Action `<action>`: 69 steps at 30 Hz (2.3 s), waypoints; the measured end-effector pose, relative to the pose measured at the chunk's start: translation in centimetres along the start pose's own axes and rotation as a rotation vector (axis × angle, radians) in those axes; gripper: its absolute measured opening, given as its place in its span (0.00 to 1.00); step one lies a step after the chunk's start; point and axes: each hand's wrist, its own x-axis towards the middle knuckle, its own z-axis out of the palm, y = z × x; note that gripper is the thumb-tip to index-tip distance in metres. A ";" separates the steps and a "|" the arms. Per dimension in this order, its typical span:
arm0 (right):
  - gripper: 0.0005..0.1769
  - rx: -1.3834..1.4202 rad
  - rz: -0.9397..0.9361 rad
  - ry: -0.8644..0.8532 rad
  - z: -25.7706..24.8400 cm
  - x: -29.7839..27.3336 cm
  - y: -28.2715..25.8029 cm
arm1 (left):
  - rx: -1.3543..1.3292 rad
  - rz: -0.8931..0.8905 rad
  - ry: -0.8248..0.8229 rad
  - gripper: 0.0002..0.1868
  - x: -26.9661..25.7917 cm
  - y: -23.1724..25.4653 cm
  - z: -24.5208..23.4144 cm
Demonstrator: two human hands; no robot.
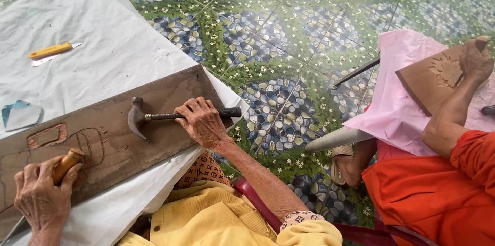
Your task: Using a hammer and chisel to carve a decorative outline into a wooden board.
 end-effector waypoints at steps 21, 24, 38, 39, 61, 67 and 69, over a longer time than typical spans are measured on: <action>0.11 0.020 -0.003 -0.011 -0.3 0.1 -0.6 | -0.068 -0.019 0.023 0.23 0.4 1.4 -1.5; 0.11 0.029 0.003 -0.003 -0.2 0.1 -0.6 | -0.096 -0.027 0.030 0.23 0.8 1.7 -2.1; 0.11 0.045 0.018 -0.009 -0.1 0.1 -0.6 | -0.169 -0.056 0.033 0.23 1.2 1.8 -2.1; 0.11 0.043 0.015 0.000 -0.2 0.3 -0.6 | -0.168 -0.054 0.043 0.23 1.3 1.8 -2.1; 0.11 0.031 0.039 -0.078 -0.3 0.8 -1.1 | -1.154 -0.530 0.182 0.16 11.5 2.6 -11.1; 0.16 -0.098 0.014 -0.104 0.8 -0.1 0.0 | -1.866 -0.585 0.372 0.28 14.7 2.8 -8.7; 0.15 -0.101 0.013 -0.107 0.4 0.1 -0.4 | -1.942 -0.602 0.374 0.27 15.2 3.8 -8.4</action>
